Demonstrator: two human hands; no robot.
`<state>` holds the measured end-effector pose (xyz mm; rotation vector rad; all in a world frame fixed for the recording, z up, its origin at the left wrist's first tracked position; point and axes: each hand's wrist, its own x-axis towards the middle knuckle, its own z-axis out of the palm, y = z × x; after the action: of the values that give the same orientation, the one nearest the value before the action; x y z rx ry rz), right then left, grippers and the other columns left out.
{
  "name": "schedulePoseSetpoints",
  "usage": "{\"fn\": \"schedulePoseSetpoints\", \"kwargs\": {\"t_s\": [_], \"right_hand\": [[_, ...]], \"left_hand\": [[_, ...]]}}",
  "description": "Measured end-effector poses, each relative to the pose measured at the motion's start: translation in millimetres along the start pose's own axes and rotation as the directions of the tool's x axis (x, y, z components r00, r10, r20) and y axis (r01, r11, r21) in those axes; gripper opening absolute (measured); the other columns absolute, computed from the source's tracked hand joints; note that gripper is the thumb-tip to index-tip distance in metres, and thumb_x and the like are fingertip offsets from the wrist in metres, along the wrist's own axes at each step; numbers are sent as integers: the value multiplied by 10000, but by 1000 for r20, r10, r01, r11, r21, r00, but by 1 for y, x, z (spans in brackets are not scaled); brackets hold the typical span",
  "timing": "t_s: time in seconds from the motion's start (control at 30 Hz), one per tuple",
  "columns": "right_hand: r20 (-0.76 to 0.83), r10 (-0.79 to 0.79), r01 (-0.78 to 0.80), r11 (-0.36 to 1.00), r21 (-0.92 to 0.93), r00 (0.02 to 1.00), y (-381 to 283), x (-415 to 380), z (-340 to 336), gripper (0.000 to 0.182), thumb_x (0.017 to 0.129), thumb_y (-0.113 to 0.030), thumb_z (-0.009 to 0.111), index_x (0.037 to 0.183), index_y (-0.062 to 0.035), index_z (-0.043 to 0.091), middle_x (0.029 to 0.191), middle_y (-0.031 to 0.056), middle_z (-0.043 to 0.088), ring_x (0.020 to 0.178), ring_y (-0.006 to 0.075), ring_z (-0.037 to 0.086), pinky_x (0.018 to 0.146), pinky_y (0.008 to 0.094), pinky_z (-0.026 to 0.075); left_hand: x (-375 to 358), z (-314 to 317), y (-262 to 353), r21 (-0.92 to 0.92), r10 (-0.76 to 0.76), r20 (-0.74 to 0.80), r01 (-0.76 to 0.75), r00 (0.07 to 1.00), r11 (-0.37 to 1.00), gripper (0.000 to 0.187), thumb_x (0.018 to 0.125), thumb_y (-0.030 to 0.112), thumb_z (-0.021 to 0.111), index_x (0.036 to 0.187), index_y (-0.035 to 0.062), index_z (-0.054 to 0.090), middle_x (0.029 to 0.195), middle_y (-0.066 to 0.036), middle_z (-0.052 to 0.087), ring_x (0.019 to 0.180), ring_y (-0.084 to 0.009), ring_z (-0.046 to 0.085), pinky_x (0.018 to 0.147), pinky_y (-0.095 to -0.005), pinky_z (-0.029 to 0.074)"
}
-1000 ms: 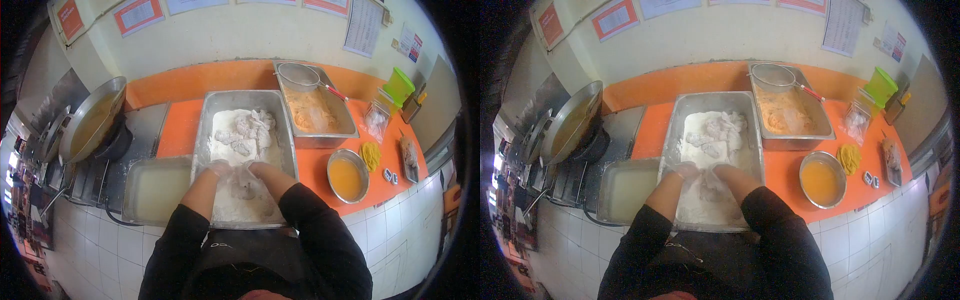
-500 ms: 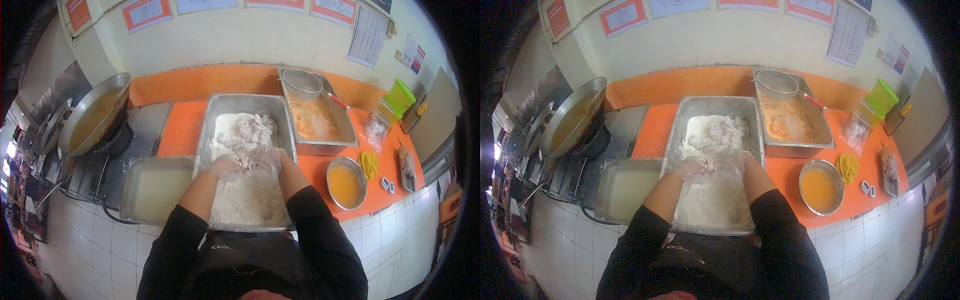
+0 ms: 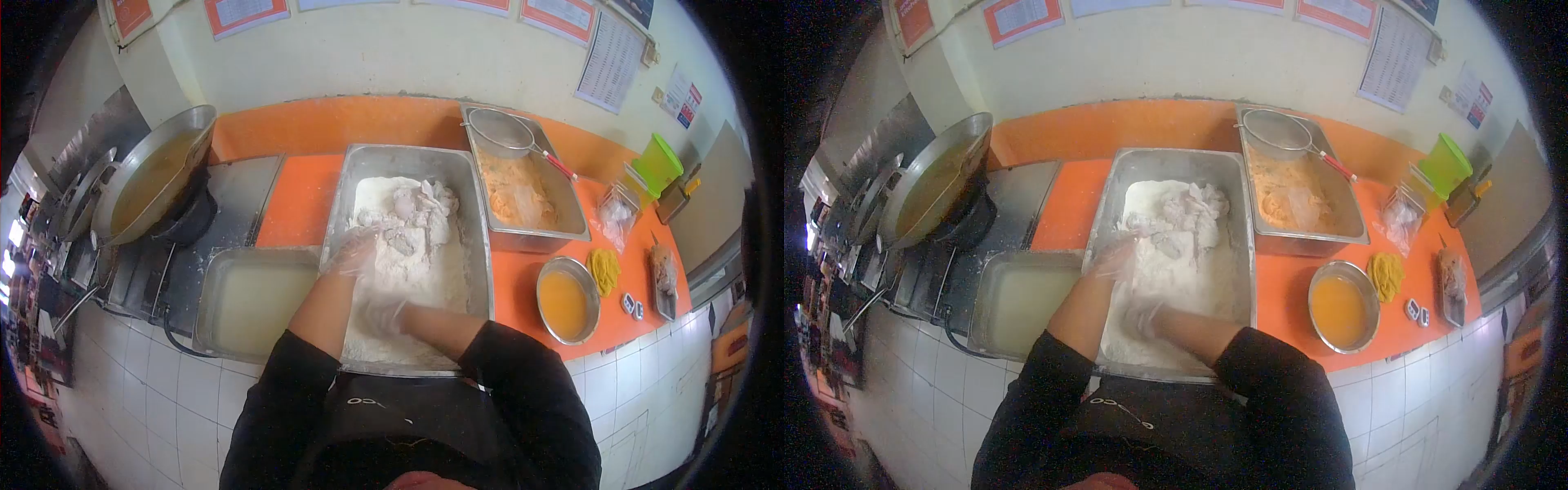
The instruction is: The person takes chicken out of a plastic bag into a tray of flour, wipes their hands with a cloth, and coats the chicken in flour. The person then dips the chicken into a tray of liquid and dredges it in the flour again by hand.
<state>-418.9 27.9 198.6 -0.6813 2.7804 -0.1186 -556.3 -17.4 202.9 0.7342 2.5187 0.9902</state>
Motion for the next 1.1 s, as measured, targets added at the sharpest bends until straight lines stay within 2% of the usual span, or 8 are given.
{"fn": "schedulePoseSetpoints", "kwargs": {"t_s": [0.37,0.47,0.53,0.6,0.7,0.73,0.9,1.1], "right_hand": [[-98,-201,220,786,578,975,16,0,-1,275,845,-254,453,922,-53,624,885,75,631,829,199,592,741,323,463],[-46,14,5,922,387,999,52,-30,-50,308,871,-278,429,933,-51,628,911,66,636,843,185,592,763,319,460],[9,260,-259,966,-7,966,64,-35,-64,344,855,-326,437,1081,-89,542,1108,67,561,984,210,547,833,342,438],[-162,373,-386,921,-51,913,70,-40,-58,395,850,-341,428,1165,-104,452,1158,88,520,1020,235,526,851,364,428],[-412,494,-565,823,-63,766,80,-40,-36,516,843,-363,414,1292,-127,316,1233,120,459,1073,273,494,879,395,413],[-291,544,-575,818,-26,787,90,-28,-16,520,843,-361,405,1298,-124,321,1222,131,468,1069,282,499,876,395,414],[235,453,-502,832,235,860,88,-11,18,413,836,-332,381,1146,-95,517,1061,169,565,976,310,552,832,368,431],[337,349,-459,822,338,874,101,-37,-18,425,831,-355,404,1162,-110,507,1111,151,540,1017,293,527,860,367,413]], "left_hand": [[37,38,-49,-627,-16,-69,-31,997,779,235,747,184,641,924,38,587,743,3,538,607,-77,498,498,-245,417],[15,12,-28,-787,4,63,47,998,615,205,740,165,650,890,35,594,756,-11,552,625,-68,512,511,-245,432],[3,-5,-1,-431,-94,-61,59,994,900,215,723,176,659,871,32,598,824,-49,583,725,-104,547,612,-279,455],[0,-5,13,-3,-37,-60,37,997,999,243,712,207,658,871,32,602,873,-81,602,807,-156,566,700,-310,460],[-13,0,21,479,112,213,-204,971,854,311,710,288,630,906,48,604,911,-113,608,875,-245,571,782,-346,448],[-25,-1,23,553,152,299,-301,942,777,332,714,318,613,921,59,605,919,-119,608,881,-269,571,790,-355,447],[-13,47,-22,537,324,450,-542,832,647,359,722,320,534,956,59,611,990,-180,587,925,-293,569,813,-374,449],[-23,32,1,564,178,547,-518,818,643,335,733,350,530,949,108,615,971,-140,599,898,-279,571,778,-381,449]]}}
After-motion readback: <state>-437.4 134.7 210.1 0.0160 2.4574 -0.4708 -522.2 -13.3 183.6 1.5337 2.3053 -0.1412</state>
